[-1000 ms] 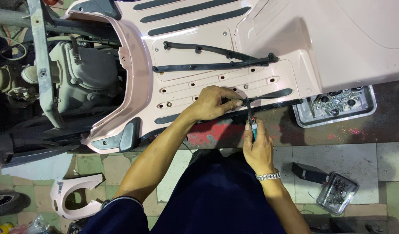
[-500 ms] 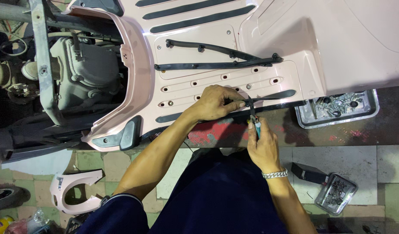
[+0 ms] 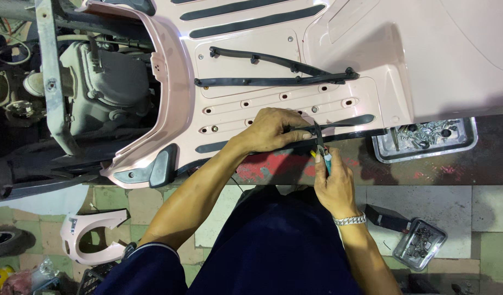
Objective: The person installs rubber strips on the floorboard of a scooter using a mallet and adhesive, trims a strip with a utility knife, and uses a power drill to secure components underneath the body.
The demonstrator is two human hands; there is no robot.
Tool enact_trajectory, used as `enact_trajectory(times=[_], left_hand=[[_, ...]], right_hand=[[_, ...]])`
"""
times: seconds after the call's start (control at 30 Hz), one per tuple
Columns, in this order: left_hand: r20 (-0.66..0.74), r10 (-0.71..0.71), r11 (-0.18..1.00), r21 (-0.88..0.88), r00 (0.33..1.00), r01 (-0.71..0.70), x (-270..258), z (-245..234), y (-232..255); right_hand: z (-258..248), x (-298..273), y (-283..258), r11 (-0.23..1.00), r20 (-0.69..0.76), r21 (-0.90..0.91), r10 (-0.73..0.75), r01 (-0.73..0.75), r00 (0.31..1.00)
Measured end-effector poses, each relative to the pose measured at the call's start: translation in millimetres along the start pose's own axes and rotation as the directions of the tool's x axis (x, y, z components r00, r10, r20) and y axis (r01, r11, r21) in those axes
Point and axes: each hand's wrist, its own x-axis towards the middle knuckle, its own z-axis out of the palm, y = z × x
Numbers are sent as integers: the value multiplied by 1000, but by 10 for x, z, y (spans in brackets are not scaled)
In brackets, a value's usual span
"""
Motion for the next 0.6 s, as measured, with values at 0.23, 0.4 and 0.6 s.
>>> enact_trajectory(times=[0.23, 0.4, 0.6], left_hand=[[-10, -22, 1000, 4, 1000, 22, 7, 7, 5], [3, -32, 999, -14, 999, 32, 11, -26, 38], [32, -27, 999, -19, 999, 27, 24, -55, 70]], right_hand=[[-12, -40, -19, 999, 14, 32, 30, -30, 999], [-19, -111, 15, 998, 25, 14, 56, -56, 998], [-45, -166, 60, 998, 37, -18, 68, -68, 997]])
